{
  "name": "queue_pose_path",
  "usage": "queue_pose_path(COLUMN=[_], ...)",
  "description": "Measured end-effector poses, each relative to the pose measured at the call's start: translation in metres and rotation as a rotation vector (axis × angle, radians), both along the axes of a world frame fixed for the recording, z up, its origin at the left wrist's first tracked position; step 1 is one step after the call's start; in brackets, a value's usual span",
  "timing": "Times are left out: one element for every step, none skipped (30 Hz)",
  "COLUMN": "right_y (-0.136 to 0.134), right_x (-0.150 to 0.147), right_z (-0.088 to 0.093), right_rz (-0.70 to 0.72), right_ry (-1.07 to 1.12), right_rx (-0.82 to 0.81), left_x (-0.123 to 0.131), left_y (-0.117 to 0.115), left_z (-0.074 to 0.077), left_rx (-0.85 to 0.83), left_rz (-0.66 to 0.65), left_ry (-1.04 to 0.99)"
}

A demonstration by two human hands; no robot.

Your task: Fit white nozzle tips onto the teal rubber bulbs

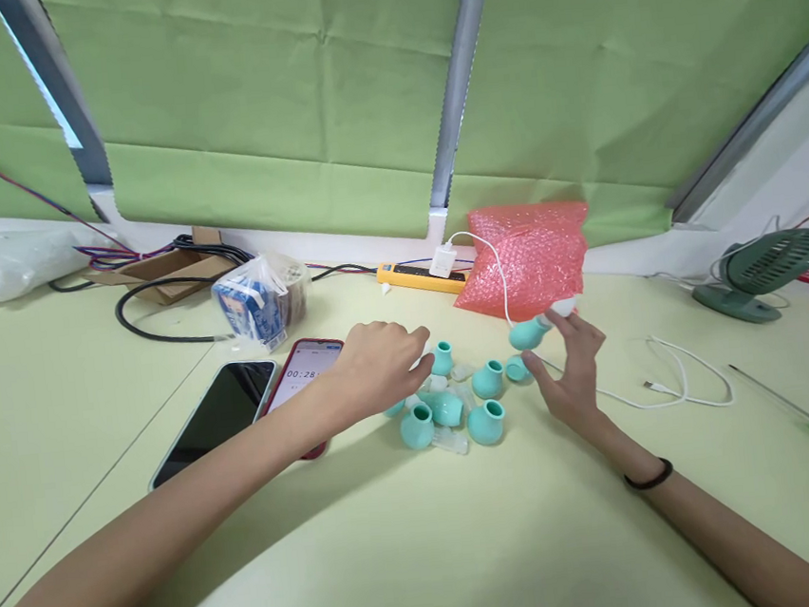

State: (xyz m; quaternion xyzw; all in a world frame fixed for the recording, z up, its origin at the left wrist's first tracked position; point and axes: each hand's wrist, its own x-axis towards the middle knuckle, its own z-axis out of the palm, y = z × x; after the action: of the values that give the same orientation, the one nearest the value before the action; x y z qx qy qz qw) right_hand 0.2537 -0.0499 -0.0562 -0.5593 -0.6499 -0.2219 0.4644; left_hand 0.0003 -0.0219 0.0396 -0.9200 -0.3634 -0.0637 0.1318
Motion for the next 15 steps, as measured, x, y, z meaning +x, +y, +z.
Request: queue_pose_path(right_y=[-0.002, -0.005, -0.008, -0.013, -0.018, -0.025, -0.033, -0.042, -0.051, -0.059, -0.067, -0.072, -0.077, -0.079, -0.080], right_x=[-0.002, -0.004, -0.007, -0.010, -0.014, -0.019, -0.024, -0.031, -0.038, -0.044, -0.051, -0.057, -0.063, -0.067, -0.071], right_z=[0.001, 0.003, 0.004, 0.006, 0.008, 0.011, 0.013, 0.016, 0.018, 0.020, 0.020, 0.020, 0.018, 0.015, 0.011], right_rz=[0.004, 0.020, 0.047, 0.086, 0.134, 0.186, 0.241, 0.292, 0.339, 0.381, 0.406, 0.420, 0.449, 0.493, 0.539], right_ry=[0.038, 0.073, 0.102, 0.120, 0.125, 0.108, 0.072, 0.016, -0.053, -0.114, -0.178, -0.246, -0.307, -0.351, -0.366], right_rx=[0.085, 0.162, 0.228, 0.280, 0.317, 0.335, 0.332, 0.307, 0.251, 0.184, 0.132, 0.056, 0.005, -0.036, -0.069], left_x=[0.000, 0.001, 0.001, 0.001, 0.001, 0.001, 0.000, -0.001, -0.001, -0.002, -0.002, -0.002, -0.001, 0.001, 0.003], left_y=[0.000, -0.001, -0.002, -0.004, -0.005, -0.008, -0.010, -0.013, -0.016, -0.020, -0.023, -0.027, -0.031, -0.035, -0.039], left_z=[0.000, 0.001, 0.002, 0.003, 0.004, 0.005, 0.007, 0.008, 0.010, 0.011, 0.011, 0.011, 0.010, 0.009, 0.006], left_rx=[0.005, 0.010, 0.014, 0.016, 0.012, 0.001, -0.017, -0.042, -0.077, -0.119, -0.164, -0.209, -0.248, -0.272, -0.276], left_rz=[-0.005, -0.008, -0.012, -0.018, -0.027, -0.044, -0.070, -0.108, -0.156, -0.214, -0.277, -0.343, -0.400, -0.442, -0.470], left_ry=[-0.011, -0.027, -0.046, -0.069, -0.093, -0.119, -0.147, -0.174, -0.197, -0.217, -0.230, -0.233, -0.223, -0.201, -0.167])
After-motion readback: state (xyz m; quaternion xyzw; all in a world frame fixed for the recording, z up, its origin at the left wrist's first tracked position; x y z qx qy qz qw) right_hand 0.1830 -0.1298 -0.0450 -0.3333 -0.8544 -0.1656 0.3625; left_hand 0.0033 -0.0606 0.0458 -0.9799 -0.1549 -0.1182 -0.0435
